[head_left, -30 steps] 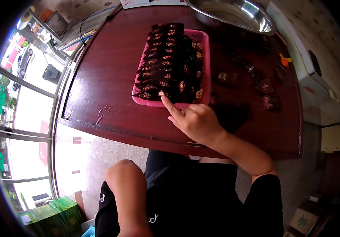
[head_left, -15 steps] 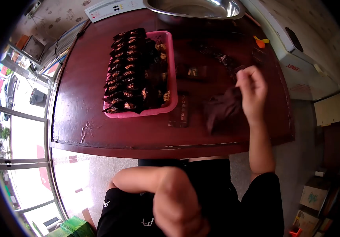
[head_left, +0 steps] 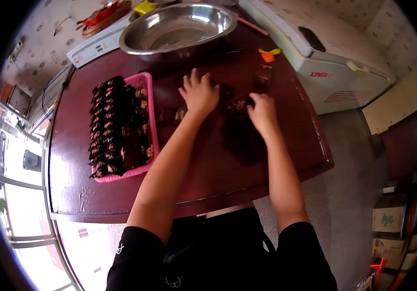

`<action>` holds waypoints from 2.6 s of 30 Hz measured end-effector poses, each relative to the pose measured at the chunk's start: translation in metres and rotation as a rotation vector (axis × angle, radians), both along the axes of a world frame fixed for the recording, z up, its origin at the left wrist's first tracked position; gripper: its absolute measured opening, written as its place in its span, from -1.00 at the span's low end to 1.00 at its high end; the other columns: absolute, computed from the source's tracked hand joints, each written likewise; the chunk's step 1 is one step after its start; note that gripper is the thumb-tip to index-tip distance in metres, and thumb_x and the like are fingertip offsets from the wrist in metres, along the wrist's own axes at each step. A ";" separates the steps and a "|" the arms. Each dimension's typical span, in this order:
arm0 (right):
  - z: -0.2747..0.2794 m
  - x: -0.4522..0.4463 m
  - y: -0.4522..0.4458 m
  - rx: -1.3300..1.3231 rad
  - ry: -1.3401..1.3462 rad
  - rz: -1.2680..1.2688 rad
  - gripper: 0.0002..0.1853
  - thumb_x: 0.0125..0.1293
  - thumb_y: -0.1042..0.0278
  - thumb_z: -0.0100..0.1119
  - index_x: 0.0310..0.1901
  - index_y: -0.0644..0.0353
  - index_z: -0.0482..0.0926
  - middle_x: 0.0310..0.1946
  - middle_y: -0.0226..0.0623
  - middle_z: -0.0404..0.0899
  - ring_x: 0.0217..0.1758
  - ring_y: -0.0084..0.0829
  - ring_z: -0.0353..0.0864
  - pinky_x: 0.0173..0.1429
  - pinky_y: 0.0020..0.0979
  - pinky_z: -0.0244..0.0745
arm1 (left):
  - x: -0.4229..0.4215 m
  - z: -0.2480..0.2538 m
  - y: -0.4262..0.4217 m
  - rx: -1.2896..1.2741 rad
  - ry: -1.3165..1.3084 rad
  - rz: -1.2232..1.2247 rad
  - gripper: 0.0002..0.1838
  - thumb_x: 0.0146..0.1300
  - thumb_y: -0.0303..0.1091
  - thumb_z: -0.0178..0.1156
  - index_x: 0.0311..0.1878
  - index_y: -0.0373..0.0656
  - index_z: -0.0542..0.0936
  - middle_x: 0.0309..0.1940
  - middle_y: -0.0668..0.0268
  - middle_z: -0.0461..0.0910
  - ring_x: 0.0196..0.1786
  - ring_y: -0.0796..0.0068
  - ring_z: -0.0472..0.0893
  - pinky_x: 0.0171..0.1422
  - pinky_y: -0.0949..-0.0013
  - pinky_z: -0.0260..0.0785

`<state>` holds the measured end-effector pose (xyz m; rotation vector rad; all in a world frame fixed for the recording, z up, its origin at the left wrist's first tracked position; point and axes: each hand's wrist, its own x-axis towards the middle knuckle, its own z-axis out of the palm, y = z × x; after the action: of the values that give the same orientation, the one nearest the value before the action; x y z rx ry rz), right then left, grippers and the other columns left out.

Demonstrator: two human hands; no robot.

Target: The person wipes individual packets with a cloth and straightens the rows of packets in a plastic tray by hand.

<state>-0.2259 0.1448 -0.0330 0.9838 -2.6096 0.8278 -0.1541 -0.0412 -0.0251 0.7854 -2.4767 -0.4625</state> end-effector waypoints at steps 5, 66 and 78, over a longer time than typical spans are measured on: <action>0.004 0.011 -0.017 -0.389 -0.331 0.375 -0.74 0.19 0.56 0.27 -0.06 0.26 0.66 -0.24 -0.07 0.67 -0.14 -0.13 0.68 0.00 -0.28 0.56 | -0.003 -0.017 -0.004 0.073 -0.213 -0.064 -0.26 0.27 0.24 0.11 0.42 0.02 0.36 0.50 -0.13 0.08 0.55 -0.26 0.02 0.46 -0.43 -0.02; 0.059 0.123 -0.044 -0.358 0.134 0.799 -0.57 0.28 0.46 0.24 0.20 0.21 0.55 0.18 -0.21 0.60 0.31 -0.14 0.53 0.37 -0.06 0.38 | 0.128 0.028 0.051 1.774 0.945 -0.329 -0.38 0.53 0.22 -0.27 0.33 -0.05 0.40 0.24 0.24 0.49 0.27 0.29 0.49 0.37 0.20 0.37; 0.050 0.071 -0.028 -0.549 0.089 0.162 -0.87 0.35 0.51 0.12 -0.12 0.28 0.61 -0.15 -0.10 0.68 -0.09 -0.10 0.68 -0.04 -0.25 0.56 | 0.119 0.011 0.067 1.357 0.521 -0.484 -0.34 0.55 0.21 -0.34 0.18 -0.19 0.49 0.04 0.28 0.55 -0.03 0.57 0.56 0.06 0.44 0.48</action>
<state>-0.1545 0.1169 0.0173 1.0355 -2.0628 1.4021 -0.0354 0.0261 -0.0146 0.3433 -1.5704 -2.2696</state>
